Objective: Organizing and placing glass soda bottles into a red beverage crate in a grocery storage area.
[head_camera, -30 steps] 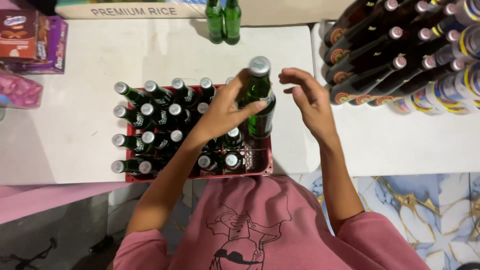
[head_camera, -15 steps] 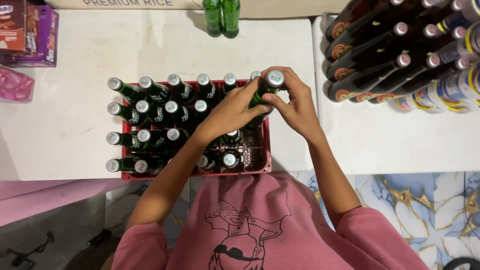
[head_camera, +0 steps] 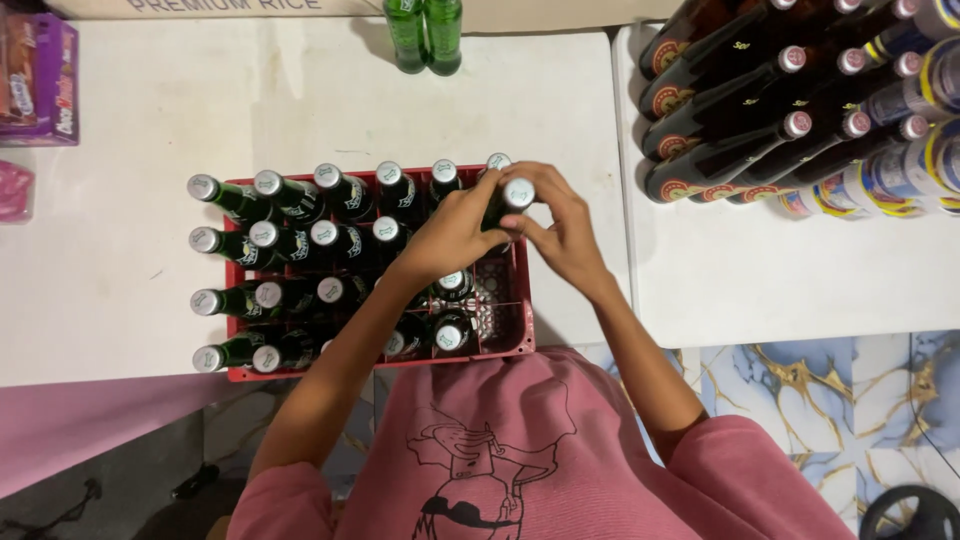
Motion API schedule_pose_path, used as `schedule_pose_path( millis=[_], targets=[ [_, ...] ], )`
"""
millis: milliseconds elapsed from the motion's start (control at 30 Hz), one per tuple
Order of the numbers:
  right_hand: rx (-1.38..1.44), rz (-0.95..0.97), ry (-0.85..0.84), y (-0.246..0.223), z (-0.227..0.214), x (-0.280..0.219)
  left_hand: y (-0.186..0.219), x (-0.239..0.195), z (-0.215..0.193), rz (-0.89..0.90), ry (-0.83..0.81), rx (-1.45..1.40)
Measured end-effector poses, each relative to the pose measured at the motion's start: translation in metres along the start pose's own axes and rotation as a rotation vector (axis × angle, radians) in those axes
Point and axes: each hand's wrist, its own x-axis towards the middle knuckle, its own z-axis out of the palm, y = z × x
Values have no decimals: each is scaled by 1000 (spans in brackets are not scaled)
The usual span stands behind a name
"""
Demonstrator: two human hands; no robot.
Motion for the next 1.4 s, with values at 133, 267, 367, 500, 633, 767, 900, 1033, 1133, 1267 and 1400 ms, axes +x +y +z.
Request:
schedule_pose_path(
  millis=[133,267,367,500,633,767,900,1033,1133,1267,1400],
  targets=[
    [-14,29,21,15,14,-16,-15,2,4,181,79,28],
    [-6,148,30,41,29,-31,-29,-1,7,158,49,309],
    [62,242,21,58,32,-38,-21,-1,6,224,63,404],
    [87,292,-3,65,33,-36,3,-7,-2,148,76,409],
    [13,196,-86,50,20,-20,8,-5,-4,79,92,460],
    [-80,246,-375,28,-11,14,22,3,-22,-80,36,342],
    [28,271,-475,50,-49,63,21,18,-52,-74,103,237],
    [35,318,-380,97,-54,136,25,35,-74,-175,232,232],
    [-10,320,-266,158,-29,188,15,40,-80,-153,320,269],
    [-20,97,78,244,34,242,17,38,-75,-200,278,203],
    [-40,-62,41,265,68,259,10,30,-70,-215,247,106]
  ],
)
